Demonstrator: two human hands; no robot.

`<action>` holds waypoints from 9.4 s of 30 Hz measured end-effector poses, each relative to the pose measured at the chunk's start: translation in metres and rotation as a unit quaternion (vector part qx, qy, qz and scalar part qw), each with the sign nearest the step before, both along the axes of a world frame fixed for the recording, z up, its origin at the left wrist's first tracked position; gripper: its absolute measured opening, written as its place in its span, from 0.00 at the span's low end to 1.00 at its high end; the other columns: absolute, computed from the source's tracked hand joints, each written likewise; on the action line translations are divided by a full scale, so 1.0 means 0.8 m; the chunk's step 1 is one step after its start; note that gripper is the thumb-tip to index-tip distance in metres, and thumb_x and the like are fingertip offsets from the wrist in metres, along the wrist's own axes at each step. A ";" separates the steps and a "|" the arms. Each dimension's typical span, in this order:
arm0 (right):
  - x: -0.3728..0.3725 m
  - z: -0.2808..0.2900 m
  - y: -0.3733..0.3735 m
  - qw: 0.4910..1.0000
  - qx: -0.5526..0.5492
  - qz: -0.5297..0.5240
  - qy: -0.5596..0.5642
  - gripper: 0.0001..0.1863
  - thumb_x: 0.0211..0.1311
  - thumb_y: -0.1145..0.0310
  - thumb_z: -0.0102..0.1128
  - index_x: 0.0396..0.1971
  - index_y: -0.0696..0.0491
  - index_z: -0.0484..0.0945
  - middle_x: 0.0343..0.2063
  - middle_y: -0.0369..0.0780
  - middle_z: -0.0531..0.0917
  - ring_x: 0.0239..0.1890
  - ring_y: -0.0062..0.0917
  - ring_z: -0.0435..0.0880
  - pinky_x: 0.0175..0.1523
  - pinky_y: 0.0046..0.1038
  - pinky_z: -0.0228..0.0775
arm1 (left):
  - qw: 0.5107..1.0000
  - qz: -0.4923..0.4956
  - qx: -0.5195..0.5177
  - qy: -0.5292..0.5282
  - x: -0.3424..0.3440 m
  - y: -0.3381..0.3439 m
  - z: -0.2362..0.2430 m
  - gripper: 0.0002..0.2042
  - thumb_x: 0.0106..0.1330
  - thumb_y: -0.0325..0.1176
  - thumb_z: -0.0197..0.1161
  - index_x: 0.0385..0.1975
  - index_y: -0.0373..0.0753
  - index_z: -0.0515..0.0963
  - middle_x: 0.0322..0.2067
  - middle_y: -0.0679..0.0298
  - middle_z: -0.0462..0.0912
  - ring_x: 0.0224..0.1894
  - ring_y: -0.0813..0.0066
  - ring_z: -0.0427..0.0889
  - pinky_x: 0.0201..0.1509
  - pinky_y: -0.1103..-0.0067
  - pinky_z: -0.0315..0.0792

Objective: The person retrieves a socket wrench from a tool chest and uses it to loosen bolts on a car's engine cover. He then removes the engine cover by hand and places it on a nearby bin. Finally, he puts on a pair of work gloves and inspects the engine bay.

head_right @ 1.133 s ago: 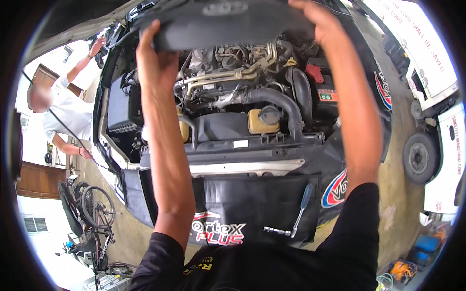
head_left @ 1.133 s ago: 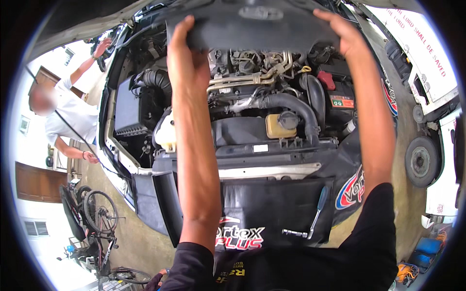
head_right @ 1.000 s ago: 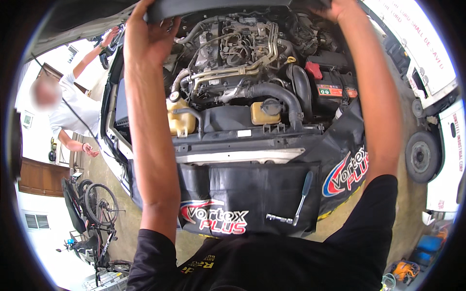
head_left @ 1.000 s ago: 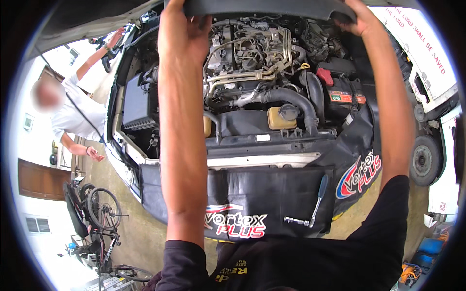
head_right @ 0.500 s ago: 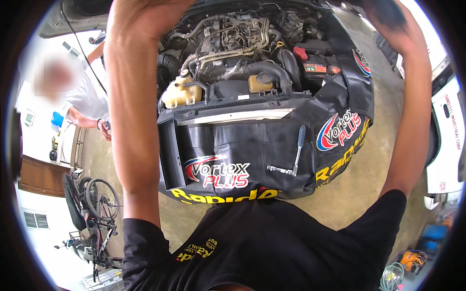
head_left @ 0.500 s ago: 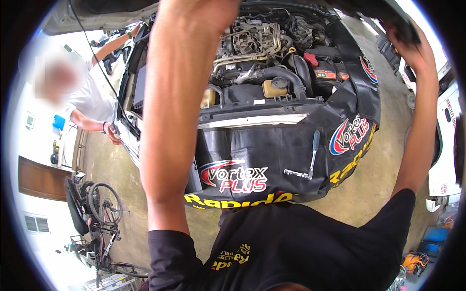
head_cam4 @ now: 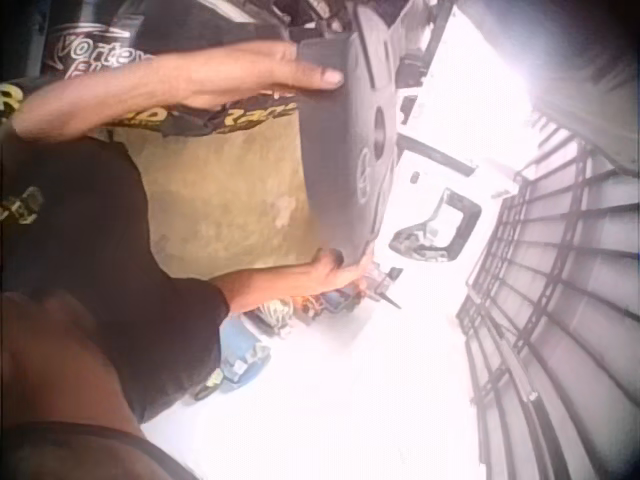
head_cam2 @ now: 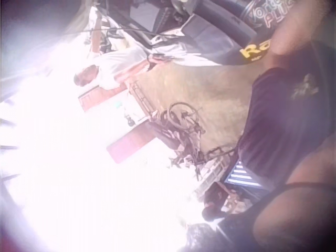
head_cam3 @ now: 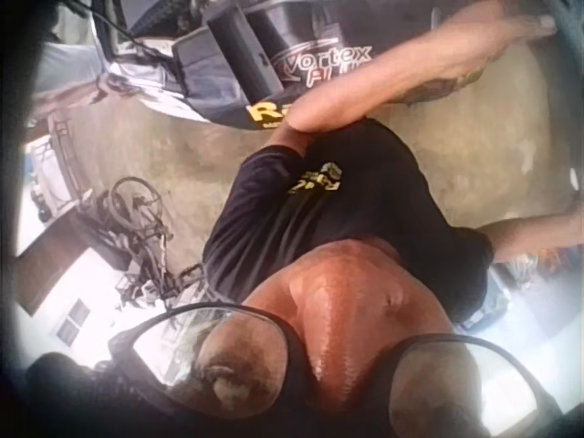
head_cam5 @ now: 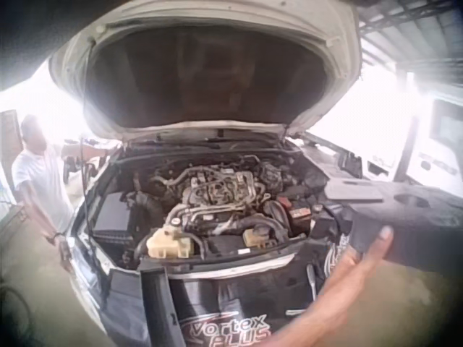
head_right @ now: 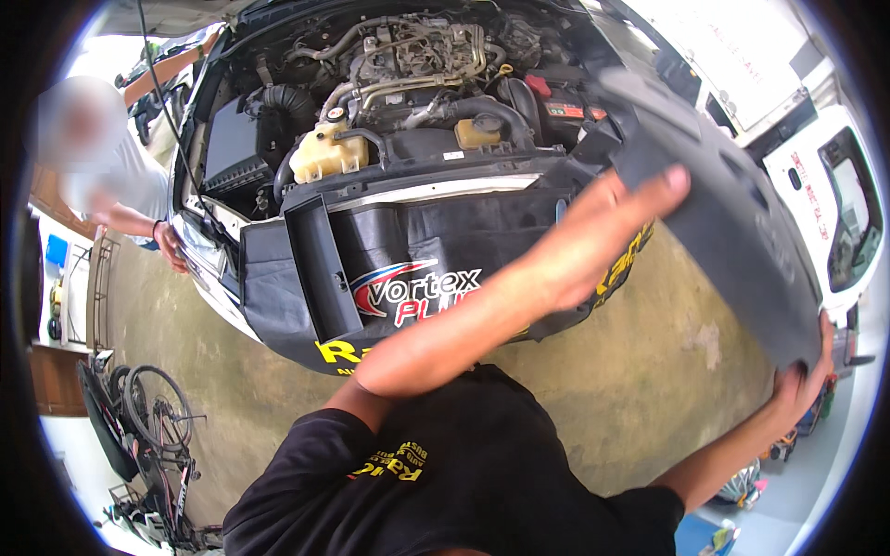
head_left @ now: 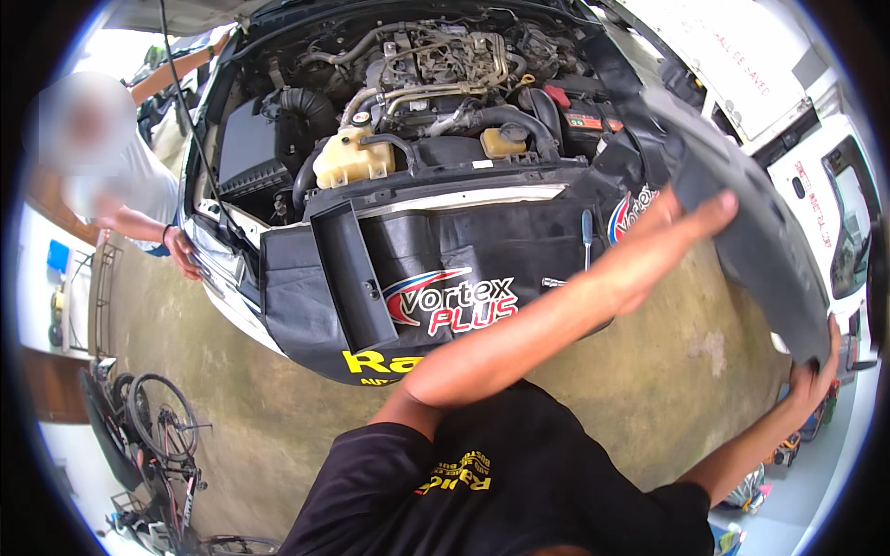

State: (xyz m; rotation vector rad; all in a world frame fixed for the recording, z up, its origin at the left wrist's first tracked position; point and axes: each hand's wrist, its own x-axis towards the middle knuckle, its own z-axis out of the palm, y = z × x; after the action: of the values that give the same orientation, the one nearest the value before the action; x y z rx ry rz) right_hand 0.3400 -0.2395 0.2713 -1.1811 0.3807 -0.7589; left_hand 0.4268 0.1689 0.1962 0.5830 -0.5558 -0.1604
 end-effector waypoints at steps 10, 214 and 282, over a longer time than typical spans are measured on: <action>-0.308 -0.089 0.011 0.975 0.003 -0.182 0.128 0.29 0.61 0.62 0.72 0.59 0.60 0.76 0.58 0.45 0.80 0.59 0.33 0.79 0.64 0.35 0.72 | 0.899 -0.315 0.291 0.087 -0.144 -0.040 -0.238 0.34 0.78 0.59 0.53 0.70 0.36 0.69 0.64 0.59 0.76 0.67 0.68 0.73 0.73 0.69 0.63; -0.506 -0.400 -0.225 -0.619 0.162 -0.758 -0.125 0.07 0.72 0.71 0.64 0.39 0.59 0.78 0.30 0.31 0.81 0.32 0.10 0.77 0.38 0.18 0.72 | -0.586 -0.644 -0.330 -0.363 -0.827 -0.646 -0.332 0.07 0.71 0.27 0.52 0.36 0.33 0.78 0.25 0.70 0.74 0.28 0.86 0.67 0.33 0.83 0.64; 0.604 -0.283 -0.338 -0.883 0.247 -0.392 -0.069 0.12 0.66 0.72 0.60 0.46 0.59 0.82 0.43 0.42 0.85 0.42 0.26 0.84 0.47 0.31 0.77 | -0.732 -0.409 -0.503 0.209 0.406 -0.674 -0.181 0.10 0.63 0.36 0.66 0.34 0.41 0.71 0.33 0.59 0.71 0.21 0.59 0.78 0.21 0.64 0.69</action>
State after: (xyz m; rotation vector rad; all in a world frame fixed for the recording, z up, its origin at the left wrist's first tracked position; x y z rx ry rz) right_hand 0.8230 -0.5102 0.0452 -1.7116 -0.2086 -0.0430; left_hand 0.7517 -0.3703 0.0511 1.9210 -0.5668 0.5817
